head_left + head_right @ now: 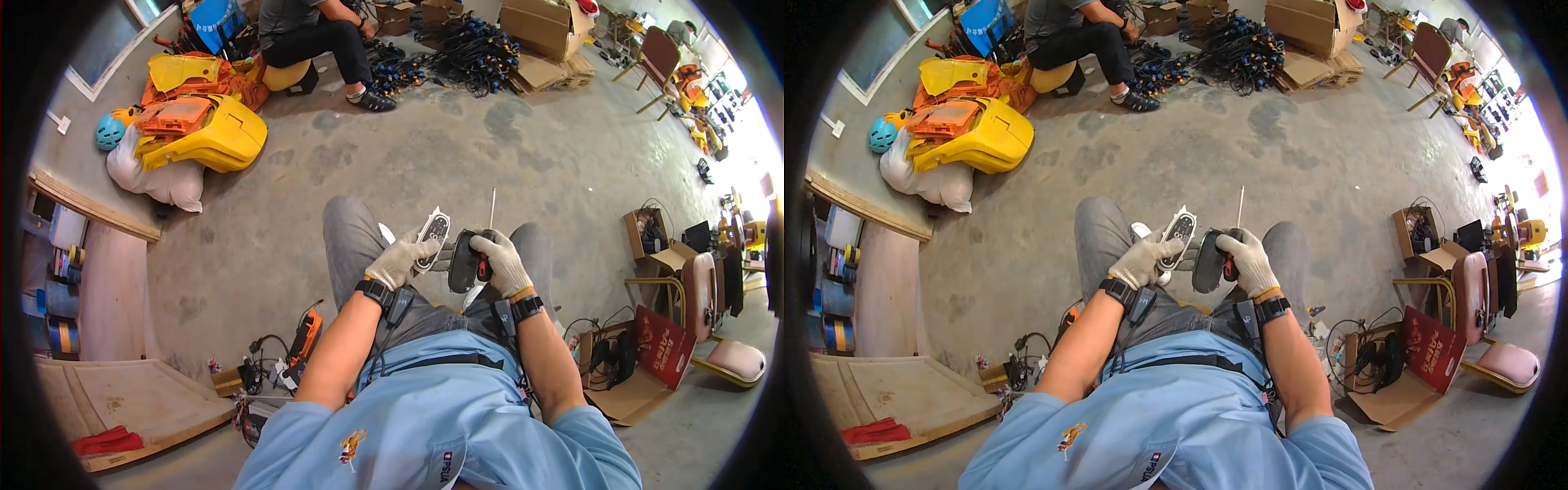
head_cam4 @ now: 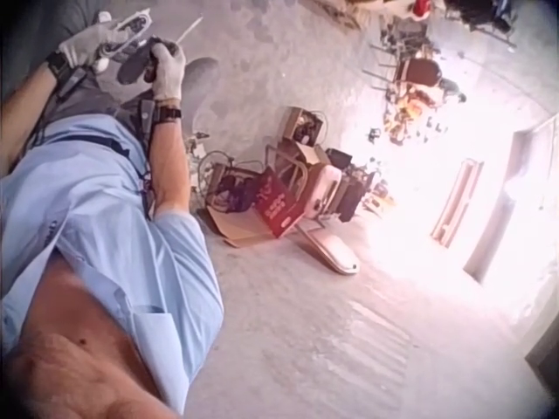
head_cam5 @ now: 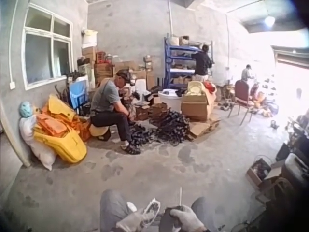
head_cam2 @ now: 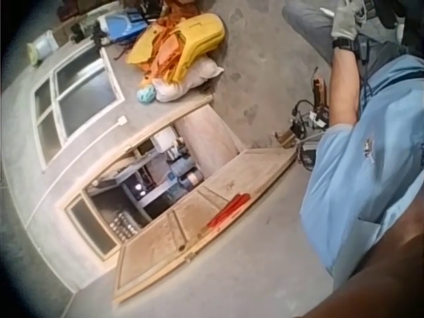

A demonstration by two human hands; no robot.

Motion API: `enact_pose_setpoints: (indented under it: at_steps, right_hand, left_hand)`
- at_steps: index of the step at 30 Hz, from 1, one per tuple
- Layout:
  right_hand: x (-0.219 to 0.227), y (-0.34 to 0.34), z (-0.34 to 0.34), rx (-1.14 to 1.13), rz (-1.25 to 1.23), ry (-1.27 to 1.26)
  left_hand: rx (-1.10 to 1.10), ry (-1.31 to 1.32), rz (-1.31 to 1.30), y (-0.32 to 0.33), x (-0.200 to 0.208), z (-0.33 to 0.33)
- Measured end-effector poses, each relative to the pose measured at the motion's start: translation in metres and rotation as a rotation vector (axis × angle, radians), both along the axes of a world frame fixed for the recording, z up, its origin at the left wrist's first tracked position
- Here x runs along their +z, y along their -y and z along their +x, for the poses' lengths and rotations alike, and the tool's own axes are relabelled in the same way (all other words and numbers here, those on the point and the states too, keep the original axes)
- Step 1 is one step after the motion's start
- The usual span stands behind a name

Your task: The person disassembles a handheld device using a screwdriver to remove screws from the back casing, then uses a thin tool to pry the casing sections apart while seated.

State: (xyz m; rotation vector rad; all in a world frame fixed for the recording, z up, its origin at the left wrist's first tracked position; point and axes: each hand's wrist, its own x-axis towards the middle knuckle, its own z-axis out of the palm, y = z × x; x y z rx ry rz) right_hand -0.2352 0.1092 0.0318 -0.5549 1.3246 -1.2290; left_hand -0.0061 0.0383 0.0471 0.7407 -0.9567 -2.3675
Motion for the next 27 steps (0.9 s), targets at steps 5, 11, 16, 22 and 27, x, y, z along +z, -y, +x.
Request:
enact_pose_setpoints:
  at_steps: [5, 11, 16, 22, 27]
  right_hand:
    - [-0.008, -0.005, -0.007, -0.025, 0.034, -0.052]
    - [-0.01, -0.002, -0.001, -0.026, -0.003, -0.016]
    - [-0.008, -0.003, -0.005, -0.051, -0.021, -0.002]
    - [0.01, -0.004, 0.006, -0.049, 0.019, 0.053]
    - [0.013, -0.007, 0.002, 0.05, -0.006, -0.011]
  left_hand:
    - [-0.04, 0.168, -0.092, -0.003, 0.02, -0.001]
    - [-0.006, 0.031, -0.025, -0.001, -0.002, 0.003]
    - [-0.065, 0.064, -0.034, -0.003, 0.013, -0.001]
    - [-0.068, 0.212, -0.192, -0.001, -0.011, 0.004]
    - [-0.074, 0.267, -0.229, -0.002, -0.006, -0.003]
